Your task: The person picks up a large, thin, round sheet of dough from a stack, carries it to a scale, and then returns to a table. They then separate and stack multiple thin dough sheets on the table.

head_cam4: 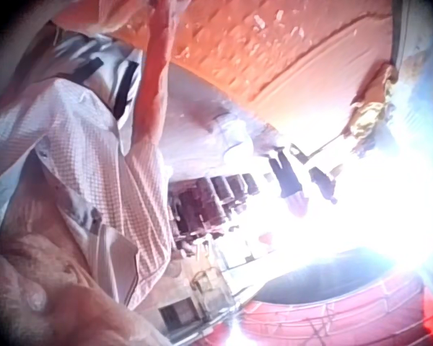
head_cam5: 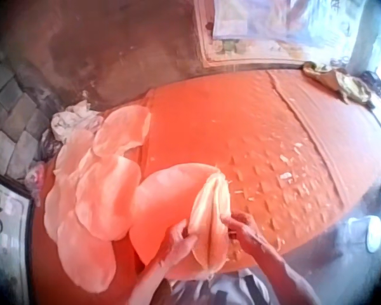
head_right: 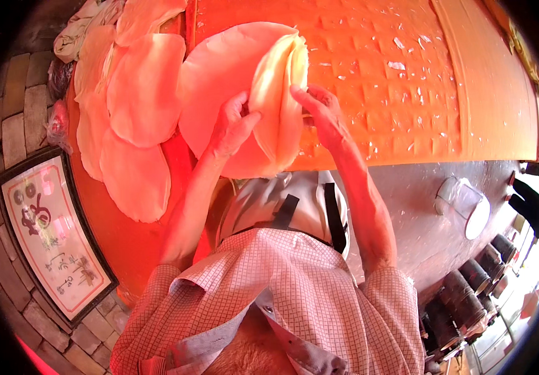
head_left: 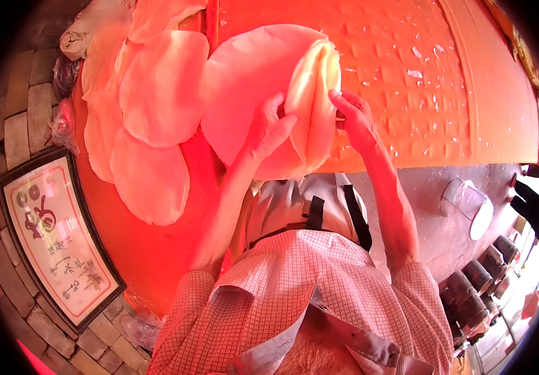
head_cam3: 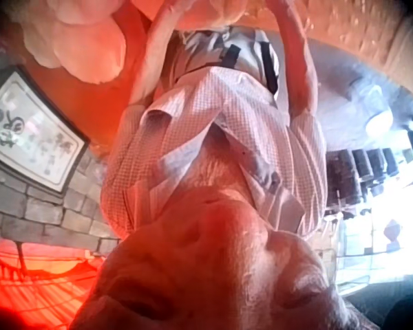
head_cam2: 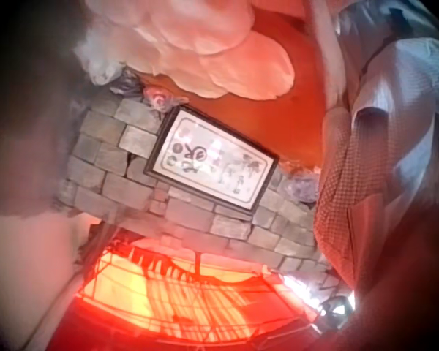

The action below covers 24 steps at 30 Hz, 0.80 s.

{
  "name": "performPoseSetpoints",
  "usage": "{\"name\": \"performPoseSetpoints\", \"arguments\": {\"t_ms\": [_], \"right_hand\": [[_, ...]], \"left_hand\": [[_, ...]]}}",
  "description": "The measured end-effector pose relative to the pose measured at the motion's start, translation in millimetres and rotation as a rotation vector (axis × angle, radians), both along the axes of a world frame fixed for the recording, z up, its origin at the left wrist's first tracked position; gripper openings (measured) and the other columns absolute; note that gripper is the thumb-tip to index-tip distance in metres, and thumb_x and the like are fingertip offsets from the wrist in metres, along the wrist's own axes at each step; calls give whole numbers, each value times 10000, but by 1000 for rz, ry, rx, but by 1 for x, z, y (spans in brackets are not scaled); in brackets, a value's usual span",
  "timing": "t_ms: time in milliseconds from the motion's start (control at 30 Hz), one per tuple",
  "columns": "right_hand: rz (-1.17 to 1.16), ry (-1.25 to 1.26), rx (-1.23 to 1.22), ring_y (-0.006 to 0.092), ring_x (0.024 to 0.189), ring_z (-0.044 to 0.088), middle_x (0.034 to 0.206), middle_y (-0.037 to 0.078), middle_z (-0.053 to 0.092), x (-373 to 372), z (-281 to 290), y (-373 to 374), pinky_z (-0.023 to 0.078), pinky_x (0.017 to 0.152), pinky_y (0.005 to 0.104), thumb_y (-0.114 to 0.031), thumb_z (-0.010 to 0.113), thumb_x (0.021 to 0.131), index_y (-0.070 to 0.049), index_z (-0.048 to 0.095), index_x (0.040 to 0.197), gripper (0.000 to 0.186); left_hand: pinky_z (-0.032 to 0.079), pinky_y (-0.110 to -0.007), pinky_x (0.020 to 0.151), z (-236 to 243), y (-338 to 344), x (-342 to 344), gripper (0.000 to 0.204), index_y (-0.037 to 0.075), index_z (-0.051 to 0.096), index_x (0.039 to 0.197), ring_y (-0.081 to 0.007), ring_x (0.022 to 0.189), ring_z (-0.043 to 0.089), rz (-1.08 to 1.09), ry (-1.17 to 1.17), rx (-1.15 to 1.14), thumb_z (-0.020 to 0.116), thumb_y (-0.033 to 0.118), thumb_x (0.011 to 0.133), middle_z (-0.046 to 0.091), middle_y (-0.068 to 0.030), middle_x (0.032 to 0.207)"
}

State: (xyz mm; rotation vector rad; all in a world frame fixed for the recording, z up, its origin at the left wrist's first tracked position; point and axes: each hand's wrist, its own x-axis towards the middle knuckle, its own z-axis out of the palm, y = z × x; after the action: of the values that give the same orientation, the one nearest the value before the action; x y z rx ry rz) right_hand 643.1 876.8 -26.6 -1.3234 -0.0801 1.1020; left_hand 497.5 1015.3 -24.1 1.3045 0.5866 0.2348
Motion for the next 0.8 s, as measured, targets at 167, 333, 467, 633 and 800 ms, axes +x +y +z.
{"name": "performPoseSetpoints", "arguments": {"t_ms": [167,333,467,633,800], "right_hand": [[3,-106,-118,109,735,618,876,44,674,1,-11,-9,492,623,267,-309,763,819,-5,649,1049,397],[-25,-237,-200,102,698,598,823,37,664,-8,-11,-5,487,608,276,-269,788,787,7,648,972,361],[25,-601,-136,96,726,599,813,27,656,-9,-32,-7,494,631,268,-178,782,776,10,644,937,284],[-12,-298,66,152,906,663,1016,69,703,26,7,-29,533,811,308,-68,709,791,9,657,1111,333],[-7,-347,-157,158,825,672,956,62,701,110,-21,-95,537,736,281,-107,705,777,12,659,1082,331]], "left_hand": [[429,-251,578,-29,3,1,115,0,584,873,-66,680,508,165,138,98,540,35,773,574,5,773],[472,-332,611,-26,-3,3,154,-19,571,840,-158,677,580,193,221,302,570,113,761,620,-94,749],[511,-387,725,-17,-20,19,251,-33,597,932,-268,815,668,113,250,696,589,159,772,650,-231,843],[532,-334,683,53,13,-15,246,-35,626,970,-191,774,663,147,49,227,618,136,794,685,-142,850],[529,-287,728,125,66,-83,291,-15,594,1102,-163,825,633,352,3,74,652,61,827,646,-79,947]]}}
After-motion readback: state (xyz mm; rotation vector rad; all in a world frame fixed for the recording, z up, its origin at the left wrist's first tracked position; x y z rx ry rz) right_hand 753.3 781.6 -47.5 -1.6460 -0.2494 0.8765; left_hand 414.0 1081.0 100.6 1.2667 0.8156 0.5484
